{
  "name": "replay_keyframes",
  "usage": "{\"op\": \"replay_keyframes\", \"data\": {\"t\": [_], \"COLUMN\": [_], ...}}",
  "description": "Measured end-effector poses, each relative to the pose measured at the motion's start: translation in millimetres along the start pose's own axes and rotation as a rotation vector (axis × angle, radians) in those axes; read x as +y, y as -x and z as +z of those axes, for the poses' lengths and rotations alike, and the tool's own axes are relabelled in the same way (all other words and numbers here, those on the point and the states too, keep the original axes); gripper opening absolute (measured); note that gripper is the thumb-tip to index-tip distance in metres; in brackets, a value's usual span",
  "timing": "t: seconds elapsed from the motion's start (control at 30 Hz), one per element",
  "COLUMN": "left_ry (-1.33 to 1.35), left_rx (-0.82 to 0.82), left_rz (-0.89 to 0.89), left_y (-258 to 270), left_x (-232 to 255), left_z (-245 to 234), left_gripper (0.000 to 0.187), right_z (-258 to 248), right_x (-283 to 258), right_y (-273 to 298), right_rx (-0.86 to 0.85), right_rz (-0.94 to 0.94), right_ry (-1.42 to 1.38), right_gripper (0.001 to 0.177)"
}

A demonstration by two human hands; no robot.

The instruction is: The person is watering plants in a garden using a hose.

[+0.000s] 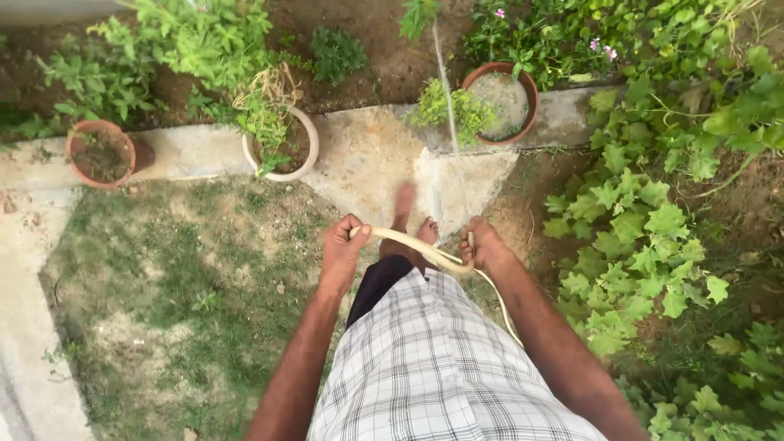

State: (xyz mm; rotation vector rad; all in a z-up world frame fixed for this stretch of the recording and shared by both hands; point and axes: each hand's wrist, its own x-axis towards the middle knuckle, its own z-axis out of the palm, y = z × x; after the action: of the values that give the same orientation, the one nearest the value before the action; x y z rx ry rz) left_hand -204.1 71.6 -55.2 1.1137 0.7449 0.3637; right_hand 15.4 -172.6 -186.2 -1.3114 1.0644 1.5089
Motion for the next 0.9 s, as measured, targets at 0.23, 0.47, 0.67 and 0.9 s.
{"op": "replay_keyframes", "data": {"t": [0.23, 0.47, 0.67, 0.9], "left_ry": [-0.058, -0.166, -0.103, 0.082], "left_rx": [0.018, -0.053, -0.089, -0.076], "left_rz": [-0.041, -0.053, 0.039, -0.017], "left_y": [31, 37, 30, 22], "left_x": [9, 7, -27, -26], "left_z": [21, 24, 18, 19], "left_gripper": [0.021, 0.015, 0.027, 0.030], "right_z": [-40, -73, -52, -51], "right_x": [32, 42, 42, 14], "right_y": [-15, -27, 20, 28], "right_rx": [0.043, 0.114, 0.284, 0.322], "right_rz": [0.067, 0.071, -0.052, -0.079], "right_ry": [0.058, 0.099, 0.220, 0.170], "right_gripper": [0.027, 0.028, 0.026, 0.028]}}
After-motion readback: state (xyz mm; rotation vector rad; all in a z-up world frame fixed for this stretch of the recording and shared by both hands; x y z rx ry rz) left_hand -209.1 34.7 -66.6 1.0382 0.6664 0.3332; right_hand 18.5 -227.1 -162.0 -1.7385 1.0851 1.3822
